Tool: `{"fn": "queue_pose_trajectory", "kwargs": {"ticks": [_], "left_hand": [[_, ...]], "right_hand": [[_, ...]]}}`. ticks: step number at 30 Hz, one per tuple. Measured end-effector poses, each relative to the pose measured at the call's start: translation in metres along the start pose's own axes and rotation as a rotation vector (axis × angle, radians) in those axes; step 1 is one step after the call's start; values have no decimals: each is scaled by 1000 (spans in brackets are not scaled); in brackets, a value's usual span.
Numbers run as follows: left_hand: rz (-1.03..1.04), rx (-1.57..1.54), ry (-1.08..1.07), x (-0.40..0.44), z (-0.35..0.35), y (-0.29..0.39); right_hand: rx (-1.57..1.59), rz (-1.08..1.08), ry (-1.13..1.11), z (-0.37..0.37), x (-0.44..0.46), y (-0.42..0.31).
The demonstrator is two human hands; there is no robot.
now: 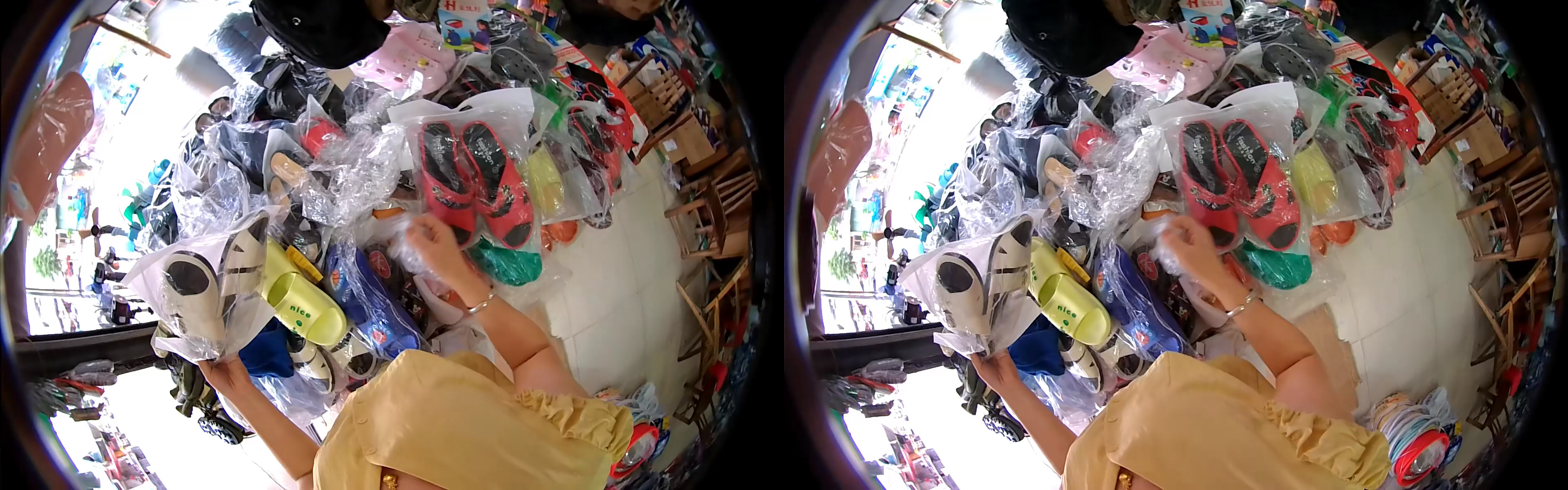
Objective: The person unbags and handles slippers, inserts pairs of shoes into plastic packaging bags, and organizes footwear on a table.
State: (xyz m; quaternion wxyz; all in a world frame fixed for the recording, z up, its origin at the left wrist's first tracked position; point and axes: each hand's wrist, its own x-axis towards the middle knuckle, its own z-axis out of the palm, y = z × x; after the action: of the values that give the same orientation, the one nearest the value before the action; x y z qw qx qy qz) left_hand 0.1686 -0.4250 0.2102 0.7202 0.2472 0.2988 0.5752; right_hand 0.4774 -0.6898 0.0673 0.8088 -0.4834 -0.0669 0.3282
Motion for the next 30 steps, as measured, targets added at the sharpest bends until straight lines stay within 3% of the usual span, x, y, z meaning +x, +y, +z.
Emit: {"fn": "queue_pose_trajectory", "kwargs": {"ticks": [2, 3, 5, 7, 9, 11, 13, 15, 19, 22, 24, 26, 27, 29, 30], "left_hand": [[24, -5, 5, 0, -4, 0], [25, -4, 4, 1, -8, 1], [-6, -37, -41, 6, -16, 2], [-8, -28, -57, 7, -14, 0], [-6, -14, -70, 7, -16, 1], [-50, -75, -114, 9, -17, 2], [-43, -46, -104, 3, -6, -1], [-36, -14, -77, 3, -7, -2], [-103, -39, -198, 18, -26, 8], [-80, -27, -154, 13, -16, 4], [-66, -7, -105, 12, -14, 5], [-93, -52, -180, 16, -23, 8], [-78, -61, -173, 15, -25, 10], [-63, -37, -142, 10, -21, 8], [-18, 13, -90, 5, -15, 4]], "right_hand": [[-148, -66, 20, -10, 14, -2], [-698, -464, 135, -2, 14, -12], [-1245, -859, 264, 13, 12, -20], [-1290, -836, 9, 36, 12, -17], [-1130, -341, -211, 50, 24, 14], [-786, 157, -316, 68, 68, 102], [-989, 167, -318, 112, 40, 93], [-826, 55, -488, 143, 11, 70], [-919, 12, -472, 154, 0, 63], [-743, 78, -440, 135, 4, 67], [-618, -45, -327, 118, 16, 92], [-953, -683, 6, 81, 34, 96], [-934, -463, -36, 54, 47, 88], [-734, -392, 174, -1, 84, 136], [-736, -402, 153, -4, 84, 123]]}}
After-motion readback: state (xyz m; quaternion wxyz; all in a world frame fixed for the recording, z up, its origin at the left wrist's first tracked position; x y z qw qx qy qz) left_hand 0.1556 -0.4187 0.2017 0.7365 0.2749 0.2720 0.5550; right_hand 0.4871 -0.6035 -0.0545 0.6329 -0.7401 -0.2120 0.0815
